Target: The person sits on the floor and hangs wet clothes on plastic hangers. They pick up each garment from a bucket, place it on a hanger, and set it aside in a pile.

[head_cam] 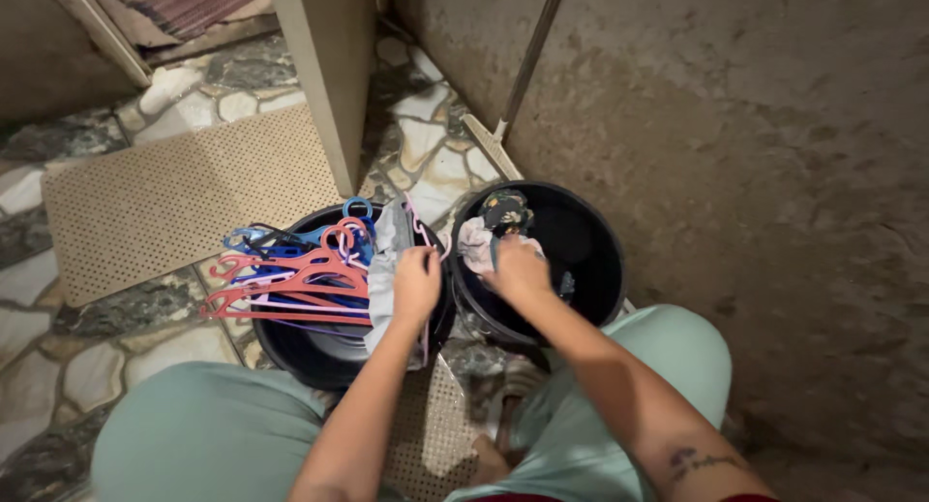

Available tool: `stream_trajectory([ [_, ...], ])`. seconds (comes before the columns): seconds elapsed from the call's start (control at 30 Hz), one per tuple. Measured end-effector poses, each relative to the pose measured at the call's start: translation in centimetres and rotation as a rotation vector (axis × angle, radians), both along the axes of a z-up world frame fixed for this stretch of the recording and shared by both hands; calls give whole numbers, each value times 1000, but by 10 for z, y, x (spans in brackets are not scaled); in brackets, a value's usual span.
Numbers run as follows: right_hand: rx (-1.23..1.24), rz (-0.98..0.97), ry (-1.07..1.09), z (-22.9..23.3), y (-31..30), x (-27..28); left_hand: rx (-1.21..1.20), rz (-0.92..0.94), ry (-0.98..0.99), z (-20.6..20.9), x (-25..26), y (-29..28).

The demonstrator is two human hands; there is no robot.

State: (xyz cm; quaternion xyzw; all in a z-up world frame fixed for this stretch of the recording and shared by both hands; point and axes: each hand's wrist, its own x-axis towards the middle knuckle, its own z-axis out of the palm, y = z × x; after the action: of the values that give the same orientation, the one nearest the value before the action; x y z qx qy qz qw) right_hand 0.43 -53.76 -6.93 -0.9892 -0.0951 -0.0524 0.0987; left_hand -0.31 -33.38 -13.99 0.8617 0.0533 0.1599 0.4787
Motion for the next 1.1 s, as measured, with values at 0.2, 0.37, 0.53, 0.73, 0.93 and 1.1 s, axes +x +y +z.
stream_trajectory([
  [0.2,-17,-31,80,23,-22,-4,11,-163,16,51,-9,-22],
  [0.37,613,-228,41,79,-32,33,53,-415,171,87,-22,-26],
  [0.53,1518,-65,70,212,-42,41,-178,-545,-237,161,-47,-63],
  [0.73,1789,275,315,310,-6,-7,-181,-182,-678,278,-80,-84],
  [0.93,1373,429,114,305,15,-33,137,-16,-502,322,-67,-23],
  [1.1,267,518,-546,292,16,-30,-310,-10,-545,334,-31,64],
])
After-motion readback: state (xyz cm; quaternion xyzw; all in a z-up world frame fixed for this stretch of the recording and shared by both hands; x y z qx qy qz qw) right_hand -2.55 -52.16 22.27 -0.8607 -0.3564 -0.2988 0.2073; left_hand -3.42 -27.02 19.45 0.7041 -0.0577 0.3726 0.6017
